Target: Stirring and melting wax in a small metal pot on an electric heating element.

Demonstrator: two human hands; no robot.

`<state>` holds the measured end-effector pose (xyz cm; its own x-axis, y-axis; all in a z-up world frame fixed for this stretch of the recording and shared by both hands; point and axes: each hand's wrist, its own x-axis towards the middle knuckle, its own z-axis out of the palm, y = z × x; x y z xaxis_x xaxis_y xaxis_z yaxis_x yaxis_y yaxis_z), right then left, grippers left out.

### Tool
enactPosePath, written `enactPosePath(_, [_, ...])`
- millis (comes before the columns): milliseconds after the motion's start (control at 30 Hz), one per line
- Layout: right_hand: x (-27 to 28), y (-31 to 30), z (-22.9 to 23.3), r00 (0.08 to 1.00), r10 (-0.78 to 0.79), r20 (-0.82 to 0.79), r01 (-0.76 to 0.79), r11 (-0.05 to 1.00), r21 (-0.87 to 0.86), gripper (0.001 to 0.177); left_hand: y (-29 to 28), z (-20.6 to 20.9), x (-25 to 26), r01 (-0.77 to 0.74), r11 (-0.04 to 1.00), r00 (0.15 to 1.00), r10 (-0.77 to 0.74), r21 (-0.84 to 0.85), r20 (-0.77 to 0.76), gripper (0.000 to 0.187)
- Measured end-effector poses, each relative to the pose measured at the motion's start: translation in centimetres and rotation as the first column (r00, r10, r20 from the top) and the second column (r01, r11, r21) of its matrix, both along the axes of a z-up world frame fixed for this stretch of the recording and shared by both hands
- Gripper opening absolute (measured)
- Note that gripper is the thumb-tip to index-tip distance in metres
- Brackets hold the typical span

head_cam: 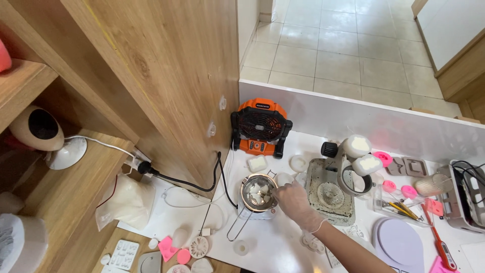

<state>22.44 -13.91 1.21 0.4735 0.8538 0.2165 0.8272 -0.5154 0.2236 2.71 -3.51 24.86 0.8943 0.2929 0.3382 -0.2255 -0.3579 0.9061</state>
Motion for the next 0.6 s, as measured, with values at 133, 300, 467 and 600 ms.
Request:
enactPosePath(133, [0.0,-0.1,1.5,0.999,-0.034,-0.024,0.033,0.999,-0.006,0.011,0.1,0.0,0.5,0.006,1.000,0.999,-0.006,-0.006,-0.044,0.040])
enactPosePath(300, [1.1,-0.5,0.3,0.991,-0.067,-0.113,0.068,0.998,0.002,0.011,0.6,-0.1,0.7,-0.004,1.000,0.989,0.001,-0.019,-0.146,0.041])
enactPosePath(467, [0.8,-0.7,3.7,0.972,-0.135,-0.194,0.109,0.984,-0.141,0.011,1.0,-11.6,0.3,-0.187,0.966,0.930,0.233,0.178,-0.283,0.048])
enactPosePath(600, [-0.2,-0.5,6.7,0.988,-0.086,-0.128,0.096,0.993,0.075,0.013,3.1,-25.3,-3.0,-0.288,0.642,0.686,0.656,0.710,-0.315,0.066])
